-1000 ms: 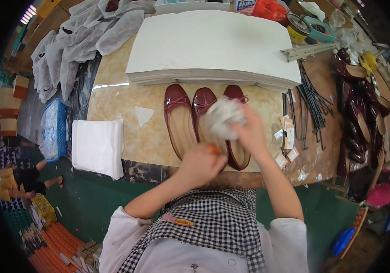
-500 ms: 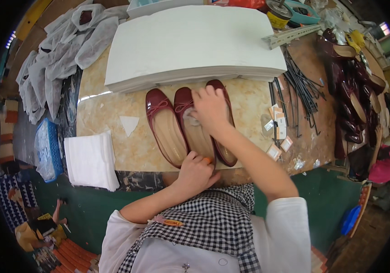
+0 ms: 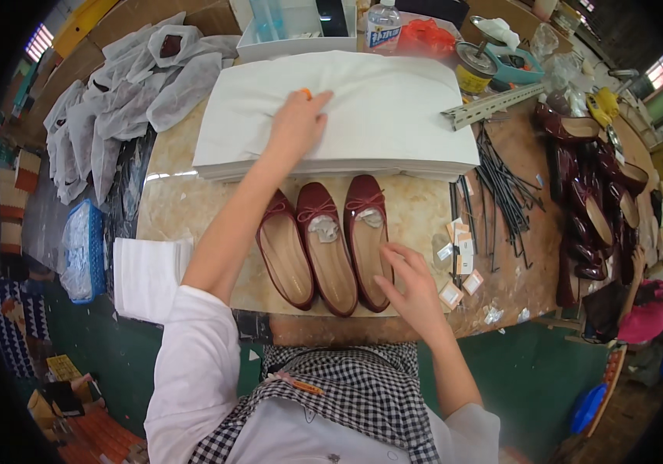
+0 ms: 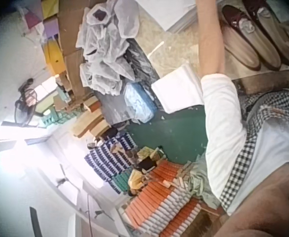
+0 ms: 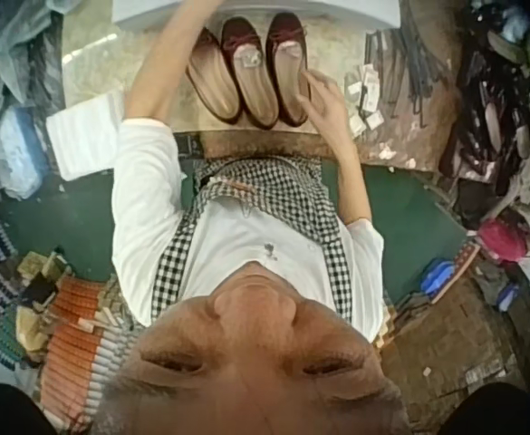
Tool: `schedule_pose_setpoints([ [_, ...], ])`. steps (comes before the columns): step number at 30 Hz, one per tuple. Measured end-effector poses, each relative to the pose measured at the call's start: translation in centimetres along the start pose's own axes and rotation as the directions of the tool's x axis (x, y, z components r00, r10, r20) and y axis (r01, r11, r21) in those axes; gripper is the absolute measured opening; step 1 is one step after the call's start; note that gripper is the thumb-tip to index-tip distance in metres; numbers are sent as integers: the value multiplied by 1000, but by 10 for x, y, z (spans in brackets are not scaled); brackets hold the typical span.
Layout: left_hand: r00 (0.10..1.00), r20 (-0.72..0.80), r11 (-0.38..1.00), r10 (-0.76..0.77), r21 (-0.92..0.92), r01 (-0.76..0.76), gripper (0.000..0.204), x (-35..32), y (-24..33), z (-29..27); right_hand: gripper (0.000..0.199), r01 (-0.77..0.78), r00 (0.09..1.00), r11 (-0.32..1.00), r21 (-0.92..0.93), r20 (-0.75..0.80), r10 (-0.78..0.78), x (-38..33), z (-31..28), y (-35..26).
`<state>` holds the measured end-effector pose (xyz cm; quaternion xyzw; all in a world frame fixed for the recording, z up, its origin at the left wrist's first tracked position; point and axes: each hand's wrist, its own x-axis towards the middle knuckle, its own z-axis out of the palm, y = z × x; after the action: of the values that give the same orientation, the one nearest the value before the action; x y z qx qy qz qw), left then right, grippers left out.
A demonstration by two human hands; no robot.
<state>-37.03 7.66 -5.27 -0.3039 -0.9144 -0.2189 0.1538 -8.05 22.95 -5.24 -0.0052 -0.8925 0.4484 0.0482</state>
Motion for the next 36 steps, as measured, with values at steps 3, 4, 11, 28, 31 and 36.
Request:
schedule_pose_setpoints([
  [3,913,140,913,383,-211,-350,11,-63,90,-37,55,-247,927,631,735,-10,374,2,-15,7],
  [4,883,209,885,420,-310,-348,13,-112,123,-58,56,-267,874,283,921,108,474,4,-14,5],
  [11,981,-137,808,135,-558,-189,27,-182,86,-96,33,-687,696,144,712,588,412,18,37,-43],
  [28,953,302,980,-19,-185,78,28,-257,73,-58,18,550,825,688,-473,183,-534,98,142,-24],
  [31,939,343,987,-1,-150,55,25,-248,78,-54,15,466,871,680,-567,156,-466,138,186,-20],
  [36,959,281,995,-30,-88,57,21,-251,78,-52,31,385,919,698,-604,185,-348,130,140,-38],
])
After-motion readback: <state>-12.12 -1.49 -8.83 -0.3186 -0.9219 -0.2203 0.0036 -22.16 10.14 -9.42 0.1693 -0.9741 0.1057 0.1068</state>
